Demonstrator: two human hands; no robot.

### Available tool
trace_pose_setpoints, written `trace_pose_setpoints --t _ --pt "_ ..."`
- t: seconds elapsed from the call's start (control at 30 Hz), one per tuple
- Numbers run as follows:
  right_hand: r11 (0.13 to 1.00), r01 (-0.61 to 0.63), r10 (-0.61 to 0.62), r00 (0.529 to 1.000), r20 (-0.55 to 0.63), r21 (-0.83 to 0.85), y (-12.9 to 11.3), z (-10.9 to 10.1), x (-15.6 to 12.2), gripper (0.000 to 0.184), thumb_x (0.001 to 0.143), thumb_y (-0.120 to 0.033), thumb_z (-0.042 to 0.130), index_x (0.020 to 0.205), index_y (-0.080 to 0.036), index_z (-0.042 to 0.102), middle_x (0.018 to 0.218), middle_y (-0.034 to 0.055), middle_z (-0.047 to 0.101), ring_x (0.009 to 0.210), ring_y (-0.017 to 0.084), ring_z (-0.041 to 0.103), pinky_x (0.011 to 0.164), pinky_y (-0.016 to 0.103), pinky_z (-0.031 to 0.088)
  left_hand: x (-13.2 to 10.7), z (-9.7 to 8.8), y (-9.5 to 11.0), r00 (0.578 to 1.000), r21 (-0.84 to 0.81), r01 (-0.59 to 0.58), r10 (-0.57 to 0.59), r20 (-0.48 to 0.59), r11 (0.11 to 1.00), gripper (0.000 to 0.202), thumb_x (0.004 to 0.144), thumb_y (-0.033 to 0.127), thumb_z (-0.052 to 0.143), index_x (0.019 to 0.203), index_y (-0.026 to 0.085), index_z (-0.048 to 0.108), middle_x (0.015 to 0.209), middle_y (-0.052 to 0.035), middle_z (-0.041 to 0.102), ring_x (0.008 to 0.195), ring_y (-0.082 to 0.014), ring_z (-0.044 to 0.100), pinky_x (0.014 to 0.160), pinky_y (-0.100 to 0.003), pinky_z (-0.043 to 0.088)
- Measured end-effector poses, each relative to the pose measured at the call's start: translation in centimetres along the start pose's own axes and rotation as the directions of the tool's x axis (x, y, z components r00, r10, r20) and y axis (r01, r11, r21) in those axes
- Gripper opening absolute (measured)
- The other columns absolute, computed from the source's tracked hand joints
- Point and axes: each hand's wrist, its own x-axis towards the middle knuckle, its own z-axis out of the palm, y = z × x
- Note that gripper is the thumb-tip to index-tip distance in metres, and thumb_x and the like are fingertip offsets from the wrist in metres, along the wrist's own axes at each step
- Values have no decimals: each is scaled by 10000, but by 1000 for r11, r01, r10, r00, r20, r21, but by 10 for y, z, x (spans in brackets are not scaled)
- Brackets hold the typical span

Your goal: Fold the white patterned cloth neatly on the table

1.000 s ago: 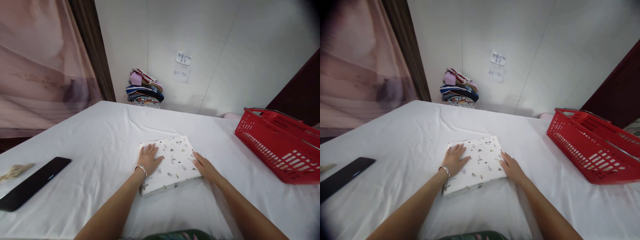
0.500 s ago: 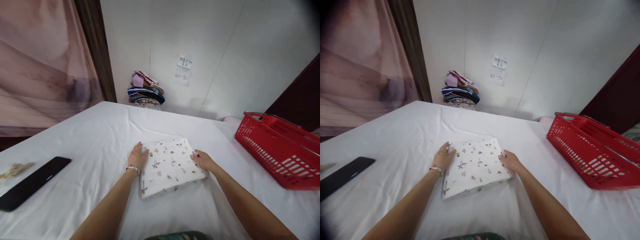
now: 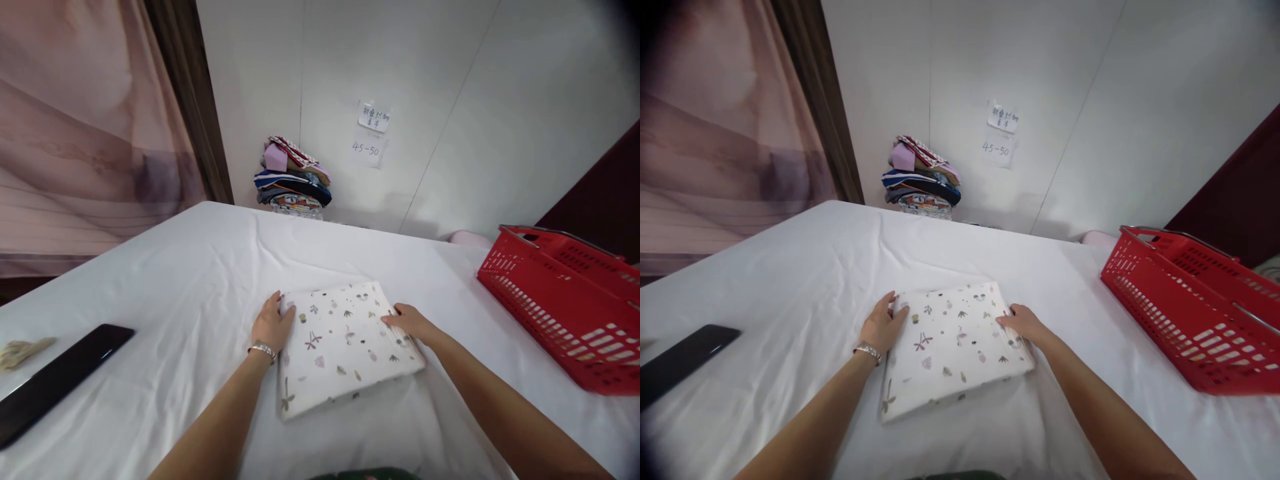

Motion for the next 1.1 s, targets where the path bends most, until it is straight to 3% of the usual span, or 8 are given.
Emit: trace_pose_setpoints --t 0.1,0.2,0.3,0.4,0.53,0.87,0.97,1.1 --pt "996 0 4 999 -47 93 5 3 2 302 626 -452 616 626 -189 467 639 -5 533 606 147 502 503 234 320 1 0 -1 1000 -1 5 -5 1 1000 539 760 403 473 1243 171 411 1179 -82 540 924 -206 569 821 -326 437" --pt "948 -33 26 999 28 316 11 4 5 301 620 -441 639 695 -188 494 676 -1 563 633 157 534 529 243 375 1 0 -1 1000 1 11 -11 5 1000 534 759 414 470 1237 178 420 1171 -78 543 893 -199 578 802 -320 444" --pt "824 -122 24 983 181 554 14 4 6 359 627 -413 662 869 -191 519 817 44 623 733 197 593 610 289 449 1 -2 1 999 12 28 -28 15 1000 533 758 419 467 1234 184 422 1161 -74 547 870 -193 584 792 -313 447" --pt "701 -170 -9 969 247 693 12 2 6 522 616 -375 693 1064 -213 479 976 79 629 845 223 608 699 326 475 1 -4 4 998 30 53 -54 27 998 540 759 443 458 1236 193 421 1143 -72 560 858 -193 589 786 -315 448" --pt "694 -220 41 963 268 686 8 0 10 578 620 -408 693 1115 -202 478 1017 103 631 886 248 607 712 344 483 3 -5 9 996 64 68 -71 48 996 588 765 511 424 1260 195 390 1171 -73 552 917 -218 578 802 -335 441" --pt "686 -240 43 956 292 687 12 3 19 394 635 -417 674 903 -158 548 865 97 659 759 209 620 626 291 479 22 -6 12 973 114 168 -183 140 979 670 725 555 455 1290 213 342 1214 -68 528 976 -245 561 826 -360 424" --pt "690 -245 37 952 305 681 9 0 22 403 635 -409 673 927 -165 543 905 102 657 788 213 618 639 295 481 27 -8 13 962 118 199 -217 165 973 661 716 540 471 1280 215 358 1202 -66 537 1002 -254 549 836 -368 417" --pt "732 -204 69 971 228 650 3 -6 33 499 619 -390 687 1044 -191 517 937 85 650 795 215 617 634 297 474 29 -9 14 960 119 205 -223 169 972 649 711 535 474 1268 216 379 1195 -73 541 1017 -263 542 844 -379 412"
